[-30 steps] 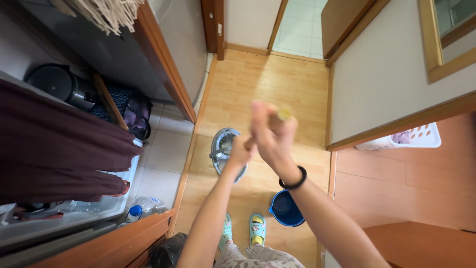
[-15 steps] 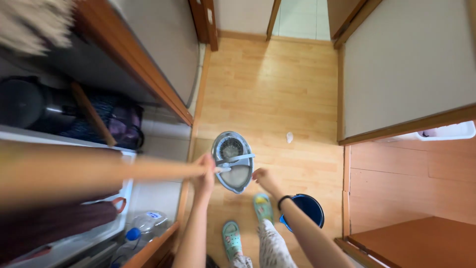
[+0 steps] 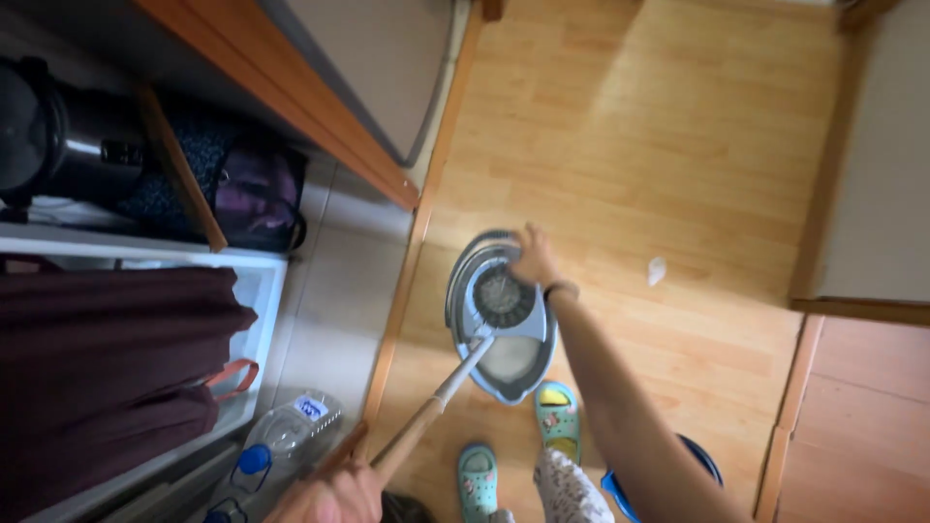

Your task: The person fills a bucket with water in a kitchen sink, carries it to a hallway, and uses a mop and the bucket to clean the floor and a bathroom area.

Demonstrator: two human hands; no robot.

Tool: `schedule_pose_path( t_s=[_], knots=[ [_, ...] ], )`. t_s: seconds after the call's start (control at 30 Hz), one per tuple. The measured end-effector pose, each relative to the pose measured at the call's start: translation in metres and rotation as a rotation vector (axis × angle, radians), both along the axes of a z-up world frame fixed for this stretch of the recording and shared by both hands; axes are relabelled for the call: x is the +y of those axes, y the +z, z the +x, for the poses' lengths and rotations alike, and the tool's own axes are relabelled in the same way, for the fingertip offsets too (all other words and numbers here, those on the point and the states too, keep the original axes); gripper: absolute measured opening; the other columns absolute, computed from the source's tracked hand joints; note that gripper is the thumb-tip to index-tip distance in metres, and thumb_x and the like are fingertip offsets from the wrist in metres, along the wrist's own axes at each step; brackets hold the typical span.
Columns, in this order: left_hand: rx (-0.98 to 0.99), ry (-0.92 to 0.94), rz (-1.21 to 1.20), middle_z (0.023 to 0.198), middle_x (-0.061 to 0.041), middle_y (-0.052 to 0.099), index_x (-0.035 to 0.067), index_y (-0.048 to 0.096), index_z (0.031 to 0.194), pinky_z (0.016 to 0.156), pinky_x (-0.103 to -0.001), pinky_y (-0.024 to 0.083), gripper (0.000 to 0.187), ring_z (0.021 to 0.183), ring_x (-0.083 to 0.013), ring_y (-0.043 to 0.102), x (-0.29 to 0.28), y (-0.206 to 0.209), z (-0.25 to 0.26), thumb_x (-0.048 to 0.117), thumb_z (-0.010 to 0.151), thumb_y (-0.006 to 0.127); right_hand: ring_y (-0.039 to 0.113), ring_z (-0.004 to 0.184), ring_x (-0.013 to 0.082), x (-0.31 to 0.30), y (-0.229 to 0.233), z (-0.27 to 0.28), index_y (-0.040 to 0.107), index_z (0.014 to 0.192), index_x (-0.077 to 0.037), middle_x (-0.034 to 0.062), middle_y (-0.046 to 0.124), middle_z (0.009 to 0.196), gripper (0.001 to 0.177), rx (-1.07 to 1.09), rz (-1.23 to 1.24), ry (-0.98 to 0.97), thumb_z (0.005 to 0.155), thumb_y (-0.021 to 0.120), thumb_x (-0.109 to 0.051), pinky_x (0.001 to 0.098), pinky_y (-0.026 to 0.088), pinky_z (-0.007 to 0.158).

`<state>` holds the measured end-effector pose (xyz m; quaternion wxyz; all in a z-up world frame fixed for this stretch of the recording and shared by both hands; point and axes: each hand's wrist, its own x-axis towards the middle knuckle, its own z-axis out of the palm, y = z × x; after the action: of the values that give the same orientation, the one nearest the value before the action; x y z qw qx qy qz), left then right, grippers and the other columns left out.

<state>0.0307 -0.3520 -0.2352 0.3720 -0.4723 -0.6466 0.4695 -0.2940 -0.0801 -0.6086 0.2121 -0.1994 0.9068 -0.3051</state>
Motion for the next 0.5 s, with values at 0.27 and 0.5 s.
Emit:
schedule_pose_path(
  t_s=[0.27, 0.5],
  knots=[
    [0.884, 0.231, -3.187, 0.051, 0.001, 0.043, 0.009, 0.045, 0.061, 0.045, -0.029, 0.034, 0.048, 0.044, -0.0089, 0.038, 0.115, 0.047, -0.034, 0.023, 0.103, 0.062, 0.057, 0.119, 0.0451, 0.067, -0.026, 0.100, 0.066, 0.122, -0.007, 0.0253, 0.061, 0.126, 0.047, -0.009, -0.046, -0.066, 0.078, 0.074, -0.023, 0.0505, 0.047, 0.100],
    [1.138, -0.125, -3.191, 0.060, 0.003, 0.042, 0.009, 0.044, 0.065, 0.050, -0.029, 0.029, 0.045, 0.057, -0.0082, 0.038, 0.117, 0.002, -0.086, 0.026, 0.106, 0.055, 0.073, 0.108, 0.0207, 0.022, 0.281, 0.145, 0.068, 0.129, -0.006, 0.0129, 0.078, 0.123, 0.041, -0.412, -0.612, -0.206, 0.088, 0.061, -0.008, 0.0301, 0.058, 0.095]
  ],
)
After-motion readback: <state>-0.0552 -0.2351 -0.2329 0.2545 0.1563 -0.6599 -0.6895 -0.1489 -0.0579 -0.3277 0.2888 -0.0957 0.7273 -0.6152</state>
